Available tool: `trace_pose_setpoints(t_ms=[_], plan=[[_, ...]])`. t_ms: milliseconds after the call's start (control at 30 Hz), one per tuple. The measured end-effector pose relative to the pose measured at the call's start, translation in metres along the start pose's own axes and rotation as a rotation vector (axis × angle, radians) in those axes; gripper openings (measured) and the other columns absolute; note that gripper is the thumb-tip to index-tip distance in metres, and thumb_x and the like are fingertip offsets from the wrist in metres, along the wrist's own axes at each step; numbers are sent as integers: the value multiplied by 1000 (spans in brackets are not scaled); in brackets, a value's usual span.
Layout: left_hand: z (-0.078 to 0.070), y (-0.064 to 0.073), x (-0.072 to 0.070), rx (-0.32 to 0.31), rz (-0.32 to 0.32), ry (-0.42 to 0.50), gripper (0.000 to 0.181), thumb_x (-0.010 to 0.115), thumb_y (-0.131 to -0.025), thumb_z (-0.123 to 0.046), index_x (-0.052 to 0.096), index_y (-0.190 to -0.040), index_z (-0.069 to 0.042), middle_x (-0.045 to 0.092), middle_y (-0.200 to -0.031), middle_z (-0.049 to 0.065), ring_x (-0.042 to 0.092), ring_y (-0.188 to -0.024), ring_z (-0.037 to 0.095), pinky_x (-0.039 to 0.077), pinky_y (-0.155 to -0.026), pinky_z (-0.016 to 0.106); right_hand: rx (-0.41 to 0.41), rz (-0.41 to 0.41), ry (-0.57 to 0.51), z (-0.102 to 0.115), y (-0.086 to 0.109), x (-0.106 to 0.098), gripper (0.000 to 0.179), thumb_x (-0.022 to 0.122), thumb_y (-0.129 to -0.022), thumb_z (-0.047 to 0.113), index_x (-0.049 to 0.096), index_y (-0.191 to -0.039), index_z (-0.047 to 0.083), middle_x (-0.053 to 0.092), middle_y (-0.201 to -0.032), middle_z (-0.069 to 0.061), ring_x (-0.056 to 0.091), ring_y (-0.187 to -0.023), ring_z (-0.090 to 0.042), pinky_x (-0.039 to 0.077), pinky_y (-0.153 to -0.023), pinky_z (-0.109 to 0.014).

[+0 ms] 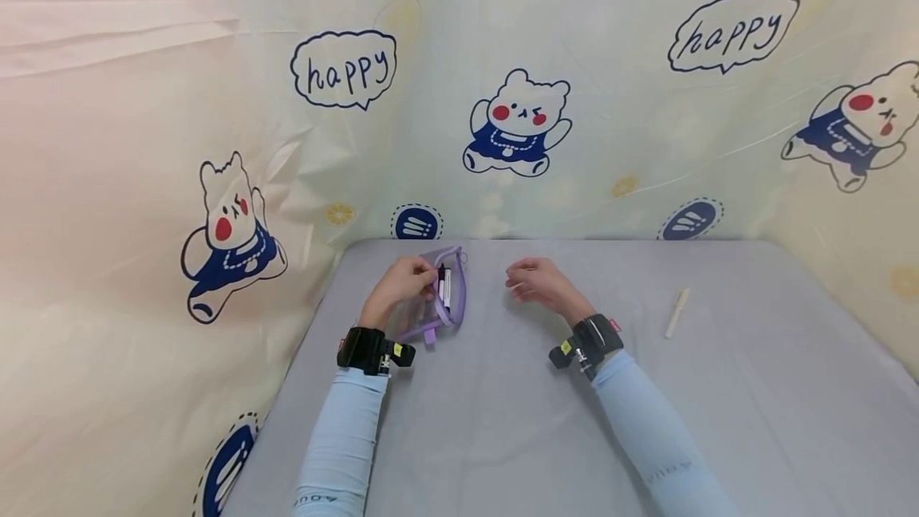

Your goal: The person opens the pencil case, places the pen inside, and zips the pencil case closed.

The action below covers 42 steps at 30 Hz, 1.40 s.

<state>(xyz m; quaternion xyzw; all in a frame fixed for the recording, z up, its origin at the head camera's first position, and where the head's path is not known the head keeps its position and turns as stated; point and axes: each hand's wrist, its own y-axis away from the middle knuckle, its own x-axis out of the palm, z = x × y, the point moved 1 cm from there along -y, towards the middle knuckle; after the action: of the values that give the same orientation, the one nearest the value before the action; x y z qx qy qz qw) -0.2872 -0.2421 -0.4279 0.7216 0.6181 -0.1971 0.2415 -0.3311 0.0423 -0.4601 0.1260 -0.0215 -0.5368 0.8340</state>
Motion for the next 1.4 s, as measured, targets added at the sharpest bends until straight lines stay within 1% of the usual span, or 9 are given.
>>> trace_pose_setpoints(t_ms=[133, 333, 500, 600, 667, 833, 967, 1233, 1400], plan=[[0, 1, 0, -7, 3, 2, 24, 54, -100, -17, 64, -110, 2, 66, -88, 12, 65, -72, 17, 55, -86, 44, -9, -49, 14, -4, 5, -10, 40, 55, -100, 17, 51, -130, -8, 62, -122, -28, 67, -84, -19, 57, -78, -34], [-1, 2, 0, -21, 3, -14, 25, 54, -101, -19, 64, -112, 1, 66, -89, 11, 65, -74, 17, 54, -85, 40, -43, -71, 67, -6, 9, -29, 41, 55, -99, 18, 52, -130, -9, 62, -121, -29, 68, -84, -20, 58, -75, -32], [-2, 2, 1, -27, 8, -5, 25, 53, -101, -18, 63, -112, 2, 66, -90, 11, 65, -74, 17, 54, -86, 41, -29, -134, 120, -3, 17, -52, 40, 56, -99, 20, 54, -129, -6, 60, -125, -31, 68, -96, -32, 58, -79, -37], [-1, 1, 2, -22, 8, -3, 25, 53, -101, -17, 63, -111, 3, 65, -89, 11, 65, -73, 17, 55, -85, 42, -25, -174, 195, -2, 23, -66, 41, 54, -100, 23, 54, -131, -5, 60, -125, -29, 67, -103, -36, 58, -83, -40], [-1, 1, 2, -18, 9, -4, 24, 53, -101, -17, 64, -110, 3, 65, -89, 11, 65, -73, 17, 55, -85, 43, -22, -195, 259, -3, 25, -74, 41, 53, -100, 23, 54, -130, -5, 62, -123, -29, 68, -101, -35, 58, -83, -40], [0, 0, 4, -12, 6, -7, 23, 54, -100, -17, 64, -108, 2, 66, -88, 11, 65, -73, 17, 55, -84, 41, -1, -207, 398, -8, 30, -88, 39, 52, -100, 23, 55, -126, -5, 63, -121, -29, 70, -96, -31, 58, -79, -38], [0, 0, 4, -9, 4, -7, 23, 54, -100, -17, 64, -108, 2, 66, -89, 11, 66, -73, 17, 56, -84, 40, 26, -207, 508, -12, 33, -99, 40, 53, -99, 26, 55, -124, -5, 66, -114, -24, 70, -89, -25, 58, -77, -36], [0, 1, 4, -12, 6, -5, 22, 54, -101, -17, 64, -107, 1, 66, -90, 11, 66, -74, 17, 55, -86, 41, 43, -258, 734, -10, 52, -122, 40, 54, -97, 25, 56, -120, -8, 68, -100, -25, 68, -78, -26, 56, -65, -32], [1, 0, 5, -2, 19, -9, 24, 53, -101, -17, 63, -109, 4, 66, -89, 12, 66, -74, 18, 55, -87, 42, 91, -307, 852, -12, 62, -131, 43, 53, -96, 27, 57, -117, -10, 66, -100, -25, 63, -83, -30, 51, -69, -35]])
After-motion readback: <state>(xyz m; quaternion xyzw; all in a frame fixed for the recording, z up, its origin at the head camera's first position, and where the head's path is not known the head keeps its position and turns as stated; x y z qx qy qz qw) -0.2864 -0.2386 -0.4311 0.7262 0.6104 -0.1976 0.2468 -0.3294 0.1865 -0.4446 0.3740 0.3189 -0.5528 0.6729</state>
